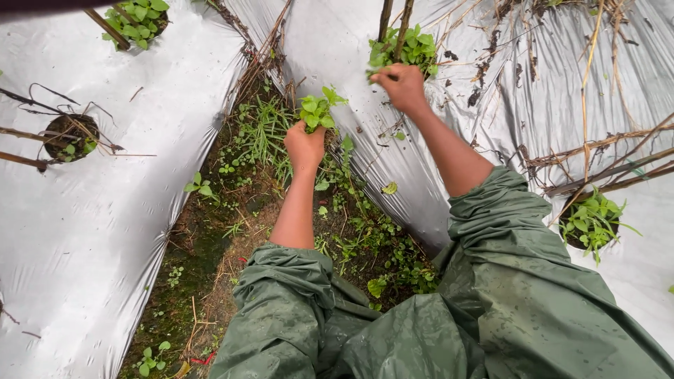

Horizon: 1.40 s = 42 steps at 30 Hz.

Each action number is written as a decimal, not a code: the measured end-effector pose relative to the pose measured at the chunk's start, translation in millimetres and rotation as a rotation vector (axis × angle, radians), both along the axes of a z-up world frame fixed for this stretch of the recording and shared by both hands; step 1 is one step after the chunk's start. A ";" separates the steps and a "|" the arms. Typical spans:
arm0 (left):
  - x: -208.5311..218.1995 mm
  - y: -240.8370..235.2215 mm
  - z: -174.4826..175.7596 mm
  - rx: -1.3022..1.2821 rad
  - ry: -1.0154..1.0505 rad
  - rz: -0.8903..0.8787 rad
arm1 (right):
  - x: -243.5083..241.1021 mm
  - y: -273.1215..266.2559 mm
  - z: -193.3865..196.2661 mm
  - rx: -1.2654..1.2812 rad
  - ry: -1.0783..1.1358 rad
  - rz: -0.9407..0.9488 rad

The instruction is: Pulling out small plants or weeds from a field covered with plastic mulch.

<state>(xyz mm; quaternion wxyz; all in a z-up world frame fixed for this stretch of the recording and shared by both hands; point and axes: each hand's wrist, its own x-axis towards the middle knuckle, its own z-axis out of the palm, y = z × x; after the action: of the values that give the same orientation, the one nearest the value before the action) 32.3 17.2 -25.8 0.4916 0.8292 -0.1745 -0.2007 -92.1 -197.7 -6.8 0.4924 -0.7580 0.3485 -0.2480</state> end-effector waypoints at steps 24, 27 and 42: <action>-11.5 5.5 -4.3 -0.358 -0.389 -0.039 | 11.4 122.8 40.2 0.160 -0.160 0.337; -9.7 -7.0 -27.1 -0.345 -0.371 0.003 | 9.5 94.4 19.6 0.198 -0.093 0.347; -55.4 2.1 37.5 -0.086 0.071 0.046 | -66.7 -6.9 12.2 -0.079 0.777 -0.088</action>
<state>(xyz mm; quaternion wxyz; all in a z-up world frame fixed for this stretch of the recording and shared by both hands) -23.1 19.3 11.7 0.5371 0.8035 -0.1464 -0.2109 -158.7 -204.6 5.4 0.2831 -0.7983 0.5311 0.0233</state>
